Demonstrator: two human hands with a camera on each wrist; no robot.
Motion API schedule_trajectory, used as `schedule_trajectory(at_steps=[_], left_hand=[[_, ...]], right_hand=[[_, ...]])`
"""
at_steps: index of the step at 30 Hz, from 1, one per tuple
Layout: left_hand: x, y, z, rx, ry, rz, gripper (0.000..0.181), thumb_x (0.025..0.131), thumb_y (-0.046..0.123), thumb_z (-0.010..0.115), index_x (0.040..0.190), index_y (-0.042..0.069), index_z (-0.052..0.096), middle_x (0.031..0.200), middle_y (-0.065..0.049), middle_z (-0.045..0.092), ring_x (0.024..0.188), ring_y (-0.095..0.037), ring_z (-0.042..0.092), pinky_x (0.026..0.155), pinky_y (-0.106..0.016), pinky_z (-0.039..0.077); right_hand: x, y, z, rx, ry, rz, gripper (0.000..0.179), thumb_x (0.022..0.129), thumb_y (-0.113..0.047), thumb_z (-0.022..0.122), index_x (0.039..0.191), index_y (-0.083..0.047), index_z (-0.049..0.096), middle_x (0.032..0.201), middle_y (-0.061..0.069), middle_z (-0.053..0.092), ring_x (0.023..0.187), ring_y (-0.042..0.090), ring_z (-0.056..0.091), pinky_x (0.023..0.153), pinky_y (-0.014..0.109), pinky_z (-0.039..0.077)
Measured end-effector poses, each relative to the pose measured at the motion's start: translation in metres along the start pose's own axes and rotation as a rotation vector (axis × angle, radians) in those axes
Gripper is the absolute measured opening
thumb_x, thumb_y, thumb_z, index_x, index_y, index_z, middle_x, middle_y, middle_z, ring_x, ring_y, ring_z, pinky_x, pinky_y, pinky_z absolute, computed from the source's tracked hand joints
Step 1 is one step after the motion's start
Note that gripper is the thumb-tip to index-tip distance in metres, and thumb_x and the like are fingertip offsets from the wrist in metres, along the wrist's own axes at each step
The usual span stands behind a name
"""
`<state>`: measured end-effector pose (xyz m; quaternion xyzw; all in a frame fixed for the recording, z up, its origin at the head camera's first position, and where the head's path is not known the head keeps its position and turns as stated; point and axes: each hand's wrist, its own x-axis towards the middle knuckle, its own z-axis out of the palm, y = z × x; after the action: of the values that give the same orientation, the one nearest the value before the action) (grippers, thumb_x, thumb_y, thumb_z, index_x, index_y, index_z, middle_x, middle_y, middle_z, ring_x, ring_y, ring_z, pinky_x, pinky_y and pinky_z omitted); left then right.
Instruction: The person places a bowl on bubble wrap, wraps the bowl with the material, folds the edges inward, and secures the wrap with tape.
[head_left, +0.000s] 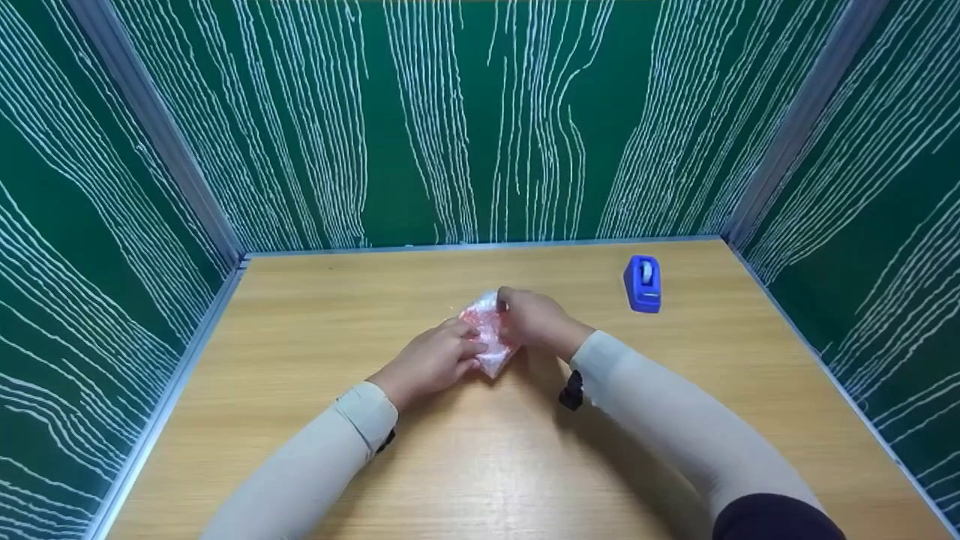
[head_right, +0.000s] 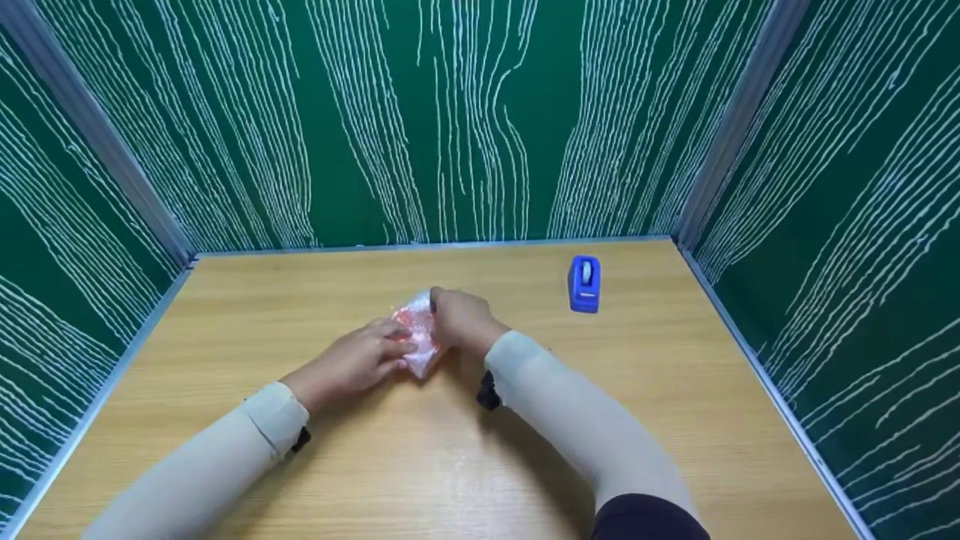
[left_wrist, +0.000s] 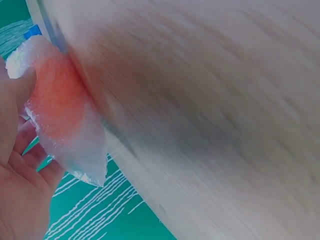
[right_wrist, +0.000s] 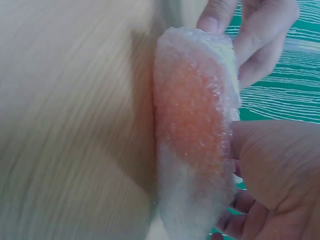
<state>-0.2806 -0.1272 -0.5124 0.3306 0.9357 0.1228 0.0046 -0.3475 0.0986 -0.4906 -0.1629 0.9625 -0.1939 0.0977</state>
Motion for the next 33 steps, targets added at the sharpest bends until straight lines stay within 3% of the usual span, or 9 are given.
schedule_trajectory(at_steps=[4, 9, 18, 25, 33], left_hand=[[-0.0007, -0.0019, -0.001, 0.003, 0.002, 0.013, 0.033, 0.113, 0.03, 0.073, 0.143, 0.019, 0.081, 0.156, -0.01, 0.068, 0.15, -0.029, 0.062, 0.13, -0.047, 0.05], [-0.0015, -0.0045, -0.002, -0.014, -0.013, -0.008, 0.034, 0.114, 0.03, 0.072, 0.144, 0.018, 0.08, 0.156, -0.01, 0.067, 0.15, -0.029, 0.061, 0.131, -0.046, 0.049], [-0.0031, -0.006, -0.0005, -0.029, -0.027, -0.047, 0.036, 0.114, 0.032, 0.072, 0.147, 0.02, 0.078, 0.161, -0.008, 0.064, 0.155, -0.029, 0.059, 0.134, -0.047, 0.047], [-0.0049, -0.0073, -0.0007, -0.03, -0.02, -0.051, 0.04, 0.114, 0.034, 0.071, 0.152, 0.023, 0.075, 0.163, -0.009, 0.064, 0.157, -0.03, 0.057, 0.134, -0.049, 0.046], [-0.0048, -0.0077, -0.001, -0.025, 0.006, -0.022, 0.038, 0.112, 0.032, 0.074, 0.148, 0.02, 0.077, 0.161, -0.01, 0.067, 0.156, -0.031, 0.058, 0.134, -0.048, 0.047]], right_hand=[[-0.0005, -0.0011, 0.0015, 0.015, 0.018, -0.007, 0.048, 0.1, -0.013, 0.084, 0.144, -0.009, 0.065, 0.128, 0.015, 0.076, 0.11, 0.033, 0.071, 0.106, 0.049, 0.064], [-0.0004, -0.0039, -0.0008, 0.061, -0.027, 0.028, 0.052, 0.102, -0.01, 0.08, 0.151, -0.012, 0.063, 0.141, 0.016, 0.073, 0.12, 0.034, 0.072, 0.113, 0.049, 0.063], [0.0004, -0.0062, -0.0003, 0.074, -0.064, 0.061, 0.048, 0.104, -0.01, 0.078, 0.149, -0.016, 0.063, 0.147, 0.015, 0.07, 0.127, 0.035, 0.07, 0.121, 0.052, 0.059], [-0.0002, -0.0063, 0.0026, 0.123, -0.057, 0.077, 0.065, 0.104, -0.006, 0.077, 0.164, -0.016, 0.055, 0.163, 0.016, 0.063, 0.148, 0.039, 0.064, 0.13, 0.055, 0.051], [-0.0028, -0.0087, 0.0018, 0.042, -0.034, 0.027, 0.054, 0.103, -0.016, 0.081, 0.153, -0.013, 0.061, 0.143, 0.015, 0.071, 0.121, 0.034, 0.072, 0.116, 0.049, 0.063]])
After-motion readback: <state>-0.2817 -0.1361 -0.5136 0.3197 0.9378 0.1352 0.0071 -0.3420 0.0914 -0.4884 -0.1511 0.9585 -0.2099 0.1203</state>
